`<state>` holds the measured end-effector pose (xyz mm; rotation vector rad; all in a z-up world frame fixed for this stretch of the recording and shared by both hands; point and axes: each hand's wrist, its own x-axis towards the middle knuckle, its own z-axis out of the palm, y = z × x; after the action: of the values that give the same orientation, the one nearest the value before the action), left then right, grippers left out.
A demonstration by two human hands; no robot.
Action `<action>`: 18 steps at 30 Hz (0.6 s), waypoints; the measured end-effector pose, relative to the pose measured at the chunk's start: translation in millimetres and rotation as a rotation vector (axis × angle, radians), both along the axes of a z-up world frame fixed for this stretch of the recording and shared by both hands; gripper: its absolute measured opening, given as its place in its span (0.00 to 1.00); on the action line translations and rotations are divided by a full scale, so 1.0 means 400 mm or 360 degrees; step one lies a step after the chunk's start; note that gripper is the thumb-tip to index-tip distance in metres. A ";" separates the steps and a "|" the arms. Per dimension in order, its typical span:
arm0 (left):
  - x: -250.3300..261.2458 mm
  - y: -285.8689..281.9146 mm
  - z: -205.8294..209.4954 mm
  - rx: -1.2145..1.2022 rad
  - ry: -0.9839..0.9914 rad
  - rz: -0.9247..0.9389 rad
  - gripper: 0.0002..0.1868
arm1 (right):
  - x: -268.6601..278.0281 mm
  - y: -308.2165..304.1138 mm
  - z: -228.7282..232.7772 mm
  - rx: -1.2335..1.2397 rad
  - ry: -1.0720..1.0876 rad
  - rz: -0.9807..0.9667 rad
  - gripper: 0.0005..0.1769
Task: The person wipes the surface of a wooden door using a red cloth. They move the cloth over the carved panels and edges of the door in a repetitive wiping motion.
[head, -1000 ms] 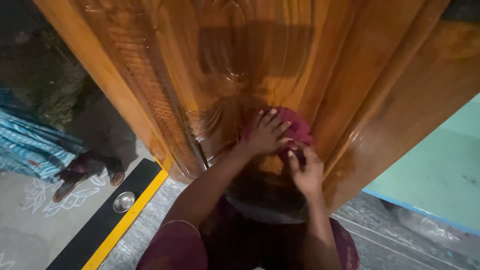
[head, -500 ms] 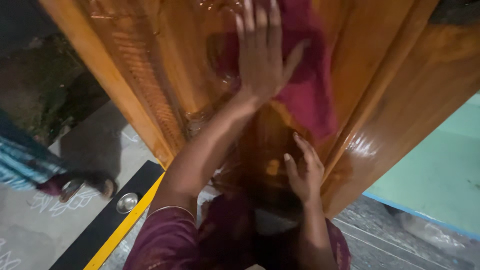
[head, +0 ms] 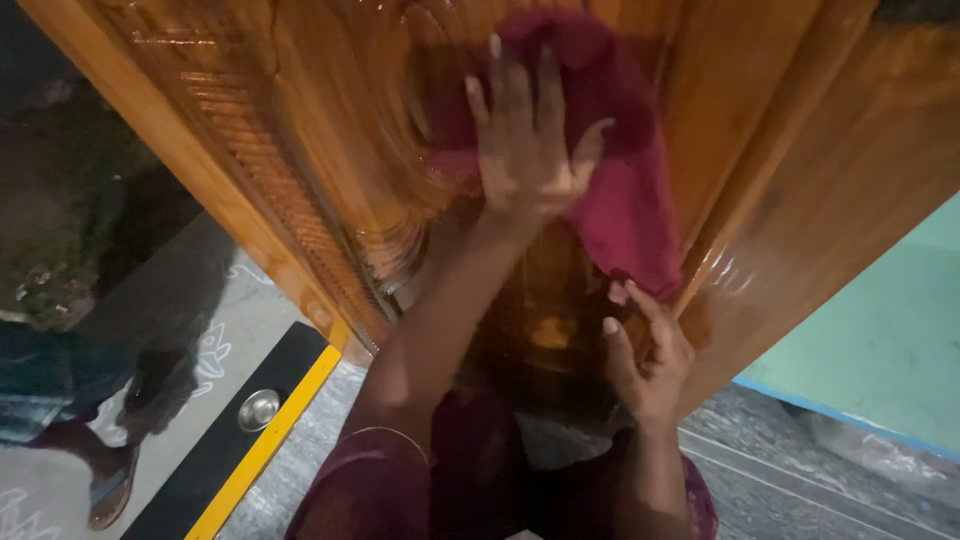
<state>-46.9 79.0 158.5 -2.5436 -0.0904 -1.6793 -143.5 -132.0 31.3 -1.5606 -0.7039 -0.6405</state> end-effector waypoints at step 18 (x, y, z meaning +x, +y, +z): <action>-0.144 0.122 -0.506 0.0117 0.0355 -0.0307 0.39 | 0.035 0.108 -0.092 -0.0629 -0.0153 -0.0117 0.34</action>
<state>-104.4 127.7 -43.9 -2.7372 0.2351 -1.4107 -129.7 -88.9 -5.3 -1.9352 -0.8878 -0.6613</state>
